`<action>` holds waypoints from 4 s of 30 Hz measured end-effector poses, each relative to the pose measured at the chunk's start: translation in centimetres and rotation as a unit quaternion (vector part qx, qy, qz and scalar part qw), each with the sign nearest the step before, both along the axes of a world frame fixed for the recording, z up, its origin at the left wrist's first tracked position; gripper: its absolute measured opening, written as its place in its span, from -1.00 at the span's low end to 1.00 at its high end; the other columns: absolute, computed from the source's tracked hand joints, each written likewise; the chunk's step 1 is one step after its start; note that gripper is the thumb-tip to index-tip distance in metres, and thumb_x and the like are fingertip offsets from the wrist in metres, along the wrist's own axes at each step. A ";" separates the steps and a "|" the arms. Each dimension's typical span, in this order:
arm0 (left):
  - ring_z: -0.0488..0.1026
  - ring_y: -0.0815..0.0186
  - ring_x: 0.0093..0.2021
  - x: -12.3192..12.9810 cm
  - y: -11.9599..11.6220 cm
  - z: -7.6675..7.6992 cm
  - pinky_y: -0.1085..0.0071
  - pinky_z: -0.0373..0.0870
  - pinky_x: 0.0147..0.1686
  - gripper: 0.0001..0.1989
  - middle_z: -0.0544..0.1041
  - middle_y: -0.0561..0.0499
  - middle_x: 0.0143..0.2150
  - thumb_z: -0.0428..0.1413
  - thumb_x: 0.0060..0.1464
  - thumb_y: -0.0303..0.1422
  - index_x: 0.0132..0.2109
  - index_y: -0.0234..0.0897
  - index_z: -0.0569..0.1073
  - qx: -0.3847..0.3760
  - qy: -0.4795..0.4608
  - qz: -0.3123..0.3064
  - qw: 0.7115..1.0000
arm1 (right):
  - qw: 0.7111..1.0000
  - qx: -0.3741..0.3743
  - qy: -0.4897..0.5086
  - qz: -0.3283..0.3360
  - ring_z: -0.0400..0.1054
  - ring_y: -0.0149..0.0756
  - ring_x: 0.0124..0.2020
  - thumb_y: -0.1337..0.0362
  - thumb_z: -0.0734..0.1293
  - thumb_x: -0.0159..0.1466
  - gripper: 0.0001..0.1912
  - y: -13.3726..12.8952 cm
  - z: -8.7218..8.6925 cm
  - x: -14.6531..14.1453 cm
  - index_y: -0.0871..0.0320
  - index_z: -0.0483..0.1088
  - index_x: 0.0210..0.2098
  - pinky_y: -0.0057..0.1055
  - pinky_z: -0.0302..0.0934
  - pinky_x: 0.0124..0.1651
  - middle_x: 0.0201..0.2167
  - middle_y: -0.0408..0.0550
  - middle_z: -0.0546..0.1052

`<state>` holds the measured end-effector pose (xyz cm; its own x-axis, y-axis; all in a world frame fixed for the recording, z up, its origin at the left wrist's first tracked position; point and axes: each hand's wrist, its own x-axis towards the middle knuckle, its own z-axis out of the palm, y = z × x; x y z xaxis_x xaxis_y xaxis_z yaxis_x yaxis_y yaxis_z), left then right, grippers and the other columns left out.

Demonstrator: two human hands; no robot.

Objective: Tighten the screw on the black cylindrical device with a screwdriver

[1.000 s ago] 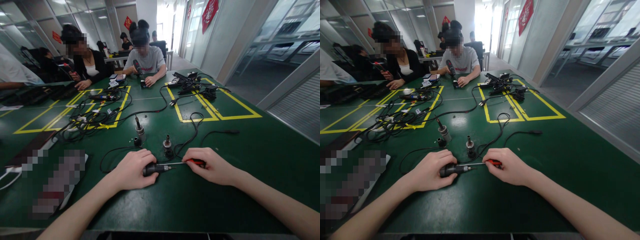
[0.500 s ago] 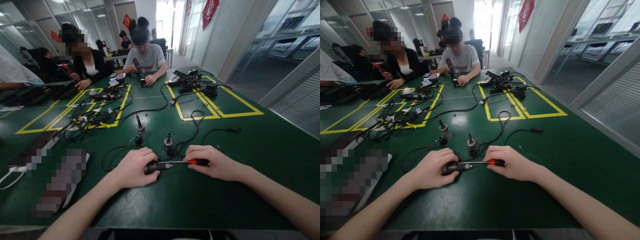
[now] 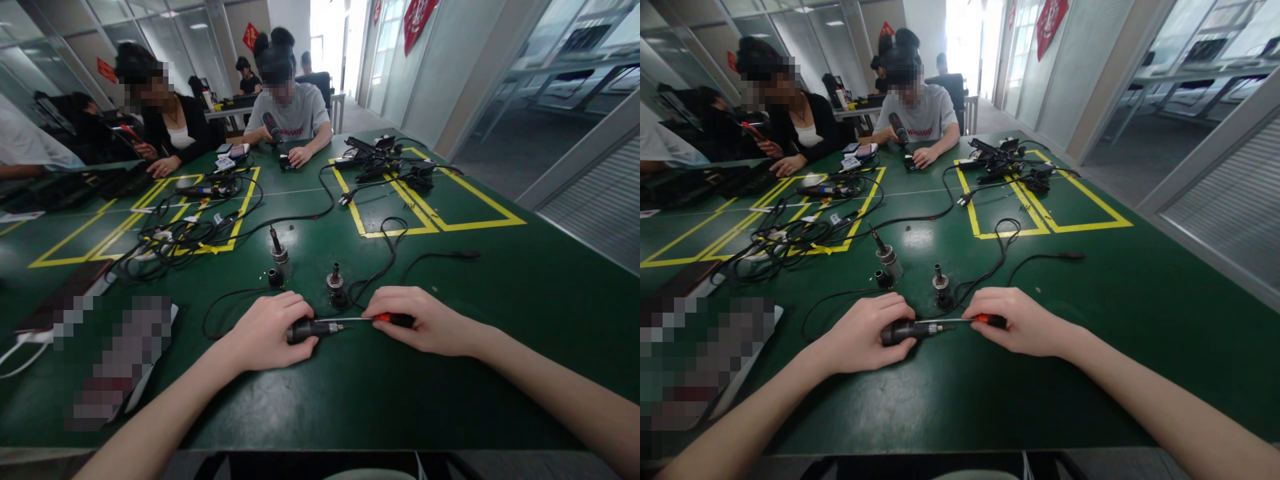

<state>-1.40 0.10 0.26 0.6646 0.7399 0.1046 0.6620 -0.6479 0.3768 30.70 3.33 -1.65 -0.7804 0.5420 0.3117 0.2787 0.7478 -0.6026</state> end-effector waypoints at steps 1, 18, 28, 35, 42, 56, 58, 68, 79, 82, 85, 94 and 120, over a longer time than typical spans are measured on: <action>0.55 0.23 -0.25 0.0 0.0 0.0 0.36 0.38 -0.27 -0.88 0.61 0.04 -0.24 0.24 0.18 -0.31 -0.15 -0.21 0.52 -0.001 0.000 0.001 1.000 | 1.000 0.004 -0.002 0.001 0.58 -0.21 -0.19 0.34 0.32 0.53 -0.80 0.0 0.0 0.1 0.14 0.62 -0.03 -0.34 0.45 -0.14 -0.19 0.04 0.68; 0.54 0.23 -0.23 -0.1 -0.1 0.0 0.36 0.38 -0.27 -0.88 0.61 0.03 -0.24 0.25 0.19 -0.33 -0.13 -0.22 0.52 -0.002 -0.005 -0.011 1.000 | 0.998 -0.046 0.032 0.004 0.57 -0.26 -0.16 0.41 0.32 0.49 -0.78 -0.2 0.6 0.3 0.14 0.62 -0.02 -0.38 0.46 -0.11 -0.13 0.06 0.63; 0.55 0.23 -0.22 -0.1 -0.1 0.1 0.36 0.41 -0.25 -0.89 0.62 0.02 -0.23 0.24 0.21 -0.32 -0.13 -0.20 0.52 -0.006 -0.001 -0.004 1.000 | 0.999 -0.046 0.001 0.000 0.60 -0.19 -0.15 0.32 0.33 0.54 -0.81 -0.1 0.4 0.6 0.11 0.62 -0.03 -0.30 0.48 -0.06 -0.18 0.05 0.71; 0.55 0.24 -0.23 -0.2 -0.2 0.0 0.36 0.40 -0.27 -0.88 0.62 0.02 -0.23 0.24 0.19 -0.34 -0.13 -0.21 0.52 0.000 -0.003 -0.006 1.000 | 0.998 -0.054 0.006 0.011 0.61 -0.25 -0.20 0.22 0.22 0.64 -0.70 0.0 0.6 0.6 0.14 0.60 -0.01 -0.37 0.44 -0.13 -0.17 0.05 0.70; 0.55 0.24 -0.24 -0.2 -0.1 0.0 0.36 0.41 -0.26 -0.88 0.61 0.03 -0.23 0.25 0.18 -0.34 -0.13 -0.21 0.53 -0.006 0.000 -0.004 1.000 | 0.998 -0.063 0.003 -0.016 0.63 -0.20 -0.11 0.24 0.25 0.61 -0.72 0.1 0.3 0.7 0.12 0.61 0.02 -0.29 0.50 -0.02 -0.12 0.06 0.72; 0.54 0.23 -0.24 -0.2 -0.2 -0.1 0.36 0.36 -0.28 -0.89 0.61 0.02 -0.24 0.23 0.20 -0.34 -0.13 -0.21 0.51 -0.002 -0.012 -0.010 1.000 | 0.996 -0.085 -0.002 -0.035 0.61 -0.21 -0.15 0.19 0.37 0.53 -0.73 -0.1 0.4 1.0 0.11 0.59 0.15 -0.29 0.47 -0.01 -0.13 0.04 0.70; 0.53 0.23 -0.24 -0.2 -0.2 -0.1 0.36 0.35 -0.28 -0.89 0.61 0.02 -0.24 0.23 0.20 -0.33 -0.13 -0.21 0.51 -0.003 -0.013 -0.009 1.000 | 0.997 -0.077 -0.007 -0.023 0.59 -0.23 -0.20 0.21 0.34 0.55 -0.76 0.0 0.4 1.0 0.12 0.61 0.09 -0.32 0.45 -0.07 -0.18 0.02 0.70; 0.53 0.23 -0.25 -0.2 -0.1 -0.1 0.35 0.36 -0.29 -0.89 0.58 0.03 -0.25 0.23 0.19 -0.34 -0.14 -0.23 0.53 -0.003 -0.013 -0.008 1.000 | 0.995 -0.097 -0.002 -0.012 0.60 -0.24 -0.24 0.12 0.22 0.63 -0.63 0.0 0.4 0.6 0.17 0.63 0.00 -0.37 0.41 -0.16 -0.22 0.04 0.71; 0.54 0.23 -0.25 -0.3 -0.1 -0.3 0.35 0.36 -0.27 -0.88 0.58 0.02 -0.24 0.24 0.18 -0.34 -0.13 -0.23 0.54 -0.005 -0.017 -0.010 1.000 | 0.998 -0.061 -0.017 -0.015 0.56 -0.23 -0.25 0.26 0.29 0.56 -0.77 -0.1 0.4 0.6 0.15 0.61 -0.04 -0.36 0.39 -0.17 -0.22 0.02 0.66; 0.54 0.23 -0.24 -0.3 0.0 -0.3 0.35 0.36 -0.27 -0.88 0.58 0.02 -0.24 0.24 0.18 -0.34 -0.14 -0.23 0.54 -0.012 -0.019 -0.008 1.000 | 0.998 -0.058 -0.009 -0.012 0.54 -0.24 -0.23 0.32 0.34 0.51 -0.82 -0.1 0.3 0.6 0.15 0.60 -0.01 -0.37 0.39 -0.17 -0.18 0.02 0.62; 0.54 0.22 -0.23 -0.3 0.1 -0.2 0.35 0.36 -0.25 -0.88 0.59 0.01 -0.23 0.24 0.18 -0.34 -0.13 -0.23 0.53 -0.016 -0.016 -0.003 1.000 | 0.998 -0.063 -0.010 -0.008 0.53 -0.26 -0.24 0.35 0.35 0.49 -0.83 -0.2 0.2 0.6 0.15 0.59 -0.02 -0.37 0.38 -0.18 -0.16 0.02 0.59; 0.51 0.23 -0.25 -0.2 -0.1 0.0 0.36 0.34 -0.27 -0.88 0.57 0.03 -0.25 0.25 0.16 -0.35 -0.15 -0.23 0.52 -0.029 -0.023 -0.011 0.999 | 0.998 -0.068 -0.008 0.006 0.51 -0.26 -0.25 0.41 0.29 0.48 -0.77 -0.3 0.7 0.5 0.15 0.59 -0.02 -0.36 0.37 -0.18 -0.17 0.03 0.57; 0.48 0.25 -0.27 -0.1 -0.4 0.2 0.37 0.34 -0.28 -0.89 0.55 0.04 -0.24 0.21 0.16 -0.35 -0.15 -0.19 0.48 -0.048 -0.023 -0.004 0.999 | 0.998 -0.068 0.001 0.001 0.57 -0.21 -0.15 0.40 0.40 0.40 -0.79 -0.3 0.3 0.6 0.14 0.61 -0.01 -0.33 0.44 -0.06 -0.11 0.06 0.62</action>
